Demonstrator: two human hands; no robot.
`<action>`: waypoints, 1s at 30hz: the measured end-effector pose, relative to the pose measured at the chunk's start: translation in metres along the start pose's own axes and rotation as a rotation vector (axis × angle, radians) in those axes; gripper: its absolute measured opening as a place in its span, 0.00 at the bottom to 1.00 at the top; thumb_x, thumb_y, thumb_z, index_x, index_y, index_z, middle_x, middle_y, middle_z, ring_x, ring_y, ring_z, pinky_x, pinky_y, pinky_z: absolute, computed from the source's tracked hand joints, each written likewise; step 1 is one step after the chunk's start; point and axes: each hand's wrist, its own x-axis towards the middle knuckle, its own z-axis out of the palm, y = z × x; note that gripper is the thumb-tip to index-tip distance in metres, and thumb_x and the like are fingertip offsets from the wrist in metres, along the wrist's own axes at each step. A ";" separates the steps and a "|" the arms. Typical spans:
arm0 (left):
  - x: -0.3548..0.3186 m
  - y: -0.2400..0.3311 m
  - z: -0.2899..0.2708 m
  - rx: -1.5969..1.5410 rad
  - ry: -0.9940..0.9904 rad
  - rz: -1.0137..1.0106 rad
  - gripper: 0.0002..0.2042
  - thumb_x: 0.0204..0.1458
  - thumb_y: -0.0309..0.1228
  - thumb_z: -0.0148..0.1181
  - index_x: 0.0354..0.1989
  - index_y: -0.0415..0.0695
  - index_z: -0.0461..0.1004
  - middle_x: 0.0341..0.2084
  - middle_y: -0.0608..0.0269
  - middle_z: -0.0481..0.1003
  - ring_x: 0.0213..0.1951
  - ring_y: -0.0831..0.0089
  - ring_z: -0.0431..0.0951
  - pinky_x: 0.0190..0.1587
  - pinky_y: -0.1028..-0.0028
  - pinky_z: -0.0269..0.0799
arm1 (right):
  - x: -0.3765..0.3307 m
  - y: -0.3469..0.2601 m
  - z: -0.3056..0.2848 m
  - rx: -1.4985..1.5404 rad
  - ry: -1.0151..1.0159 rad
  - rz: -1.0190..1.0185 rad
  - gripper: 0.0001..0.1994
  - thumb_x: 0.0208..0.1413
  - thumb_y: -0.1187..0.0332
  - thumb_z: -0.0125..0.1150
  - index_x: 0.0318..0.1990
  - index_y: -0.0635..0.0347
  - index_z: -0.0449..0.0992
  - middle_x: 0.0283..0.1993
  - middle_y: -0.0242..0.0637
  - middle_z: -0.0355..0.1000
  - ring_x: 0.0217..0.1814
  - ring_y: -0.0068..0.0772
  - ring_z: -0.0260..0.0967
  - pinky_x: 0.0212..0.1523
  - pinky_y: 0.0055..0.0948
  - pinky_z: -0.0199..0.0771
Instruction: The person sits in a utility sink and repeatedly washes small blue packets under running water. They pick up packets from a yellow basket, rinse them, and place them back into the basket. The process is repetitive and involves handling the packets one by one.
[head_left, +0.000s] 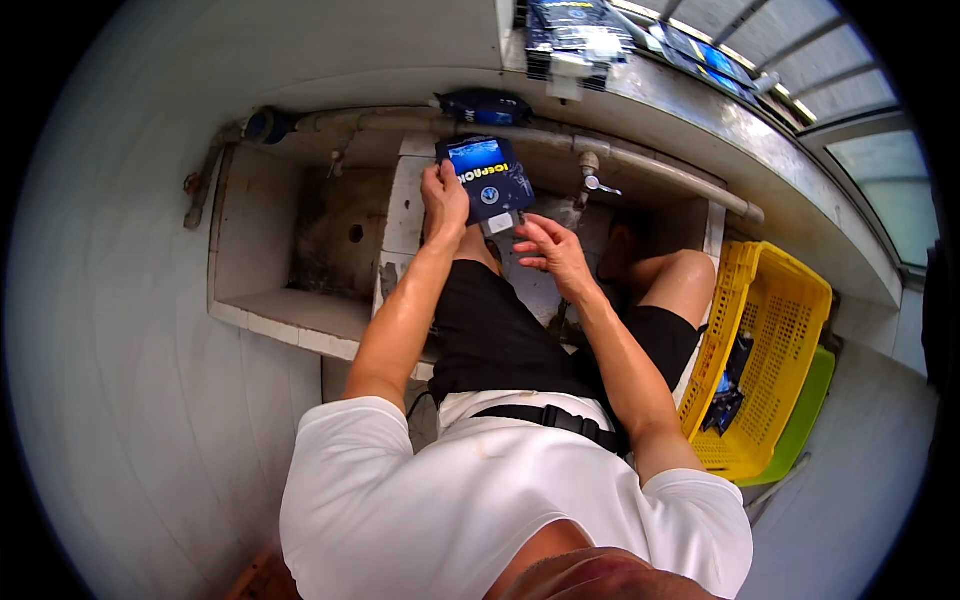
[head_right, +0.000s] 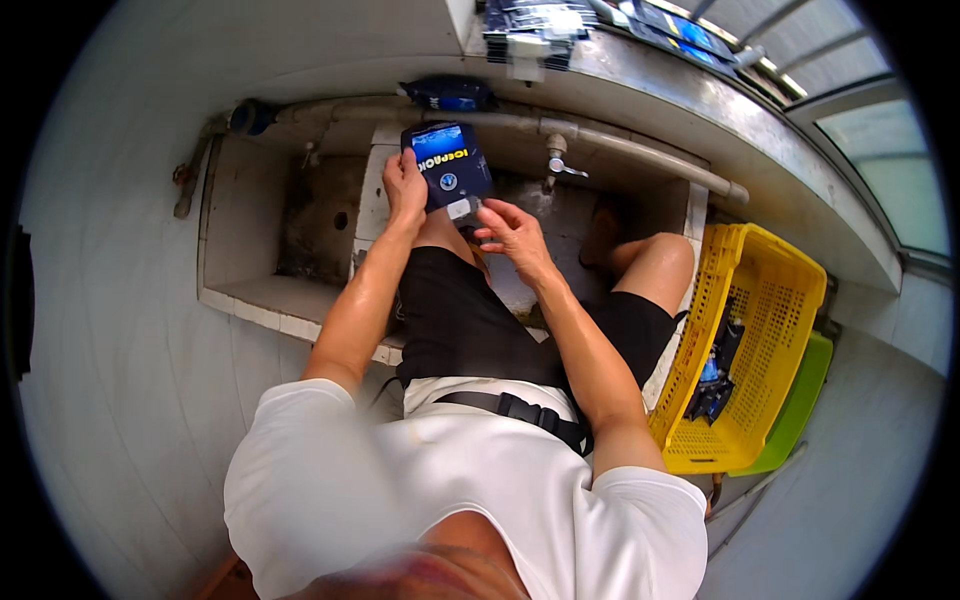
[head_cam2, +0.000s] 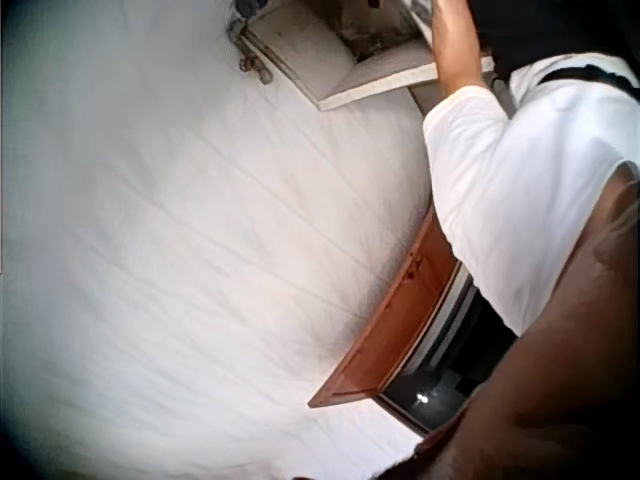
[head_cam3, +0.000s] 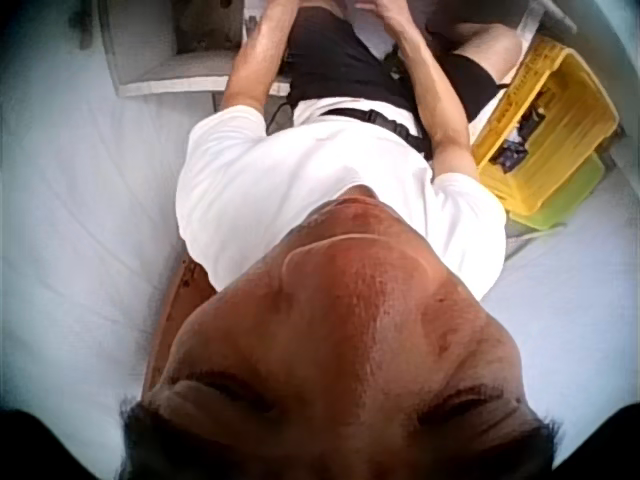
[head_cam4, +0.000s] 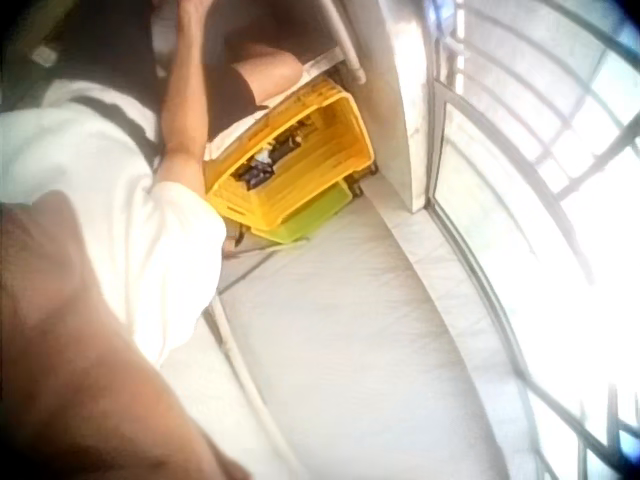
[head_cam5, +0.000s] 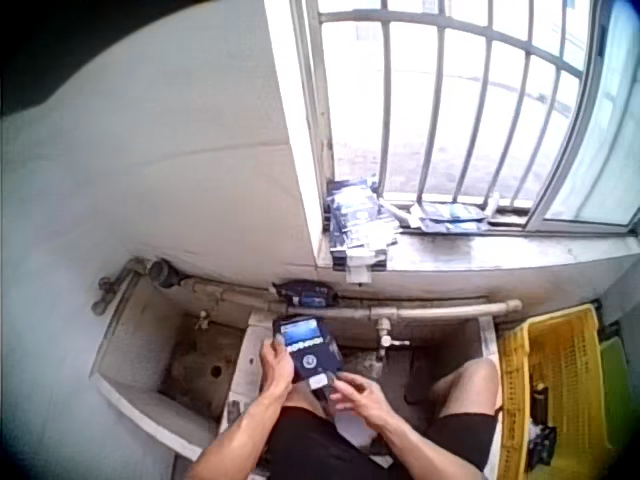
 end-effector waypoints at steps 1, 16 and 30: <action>-0.024 -0.003 0.024 -0.049 0.033 -0.052 0.15 0.61 0.38 0.49 0.38 0.34 0.69 0.32 0.52 0.73 0.37 0.65 0.73 0.40 0.68 0.67 | -0.004 0.004 -0.004 -0.020 0.007 -0.060 0.24 0.55 0.59 0.63 0.54 0.64 0.69 0.47 0.37 0.73 0.41 0.22 0.72 0.35 0.20 0.76; -0.147 -0.113 0.083 0.026 -0.032 -0.542 0.13 0.56 0.35 0.57 0.43 0.37 0.73 0.32 0.60 0.76 0.32 0.72 0.75 0.35 0.73 0.72 | -0.044 0.017 -0.067 -0.141 0.291 0.000 0.10 0.50 0.67 0.68 0.31 0.67 0.77 0.24 0.32 0.74 0.24 0.20 0.71 0.24 0.20 0.72; -0.127 -0.015 0.056 -0.247 -0.883 -0.536 0.13 0.52 0.36 0.64 0.38 0.38 0.77 0.29 0.62 0.78 0.29 0.79 0.77 0.32 0.79 0.74 | 0.002 0.008 -0.100 -0.594 0.173 0.065 0.11 0.50 0.65 0.66 0.29 0.66 0.79 0.23 0.34 0.74 0.22 0.20 0.71 0.24 0.21 0.71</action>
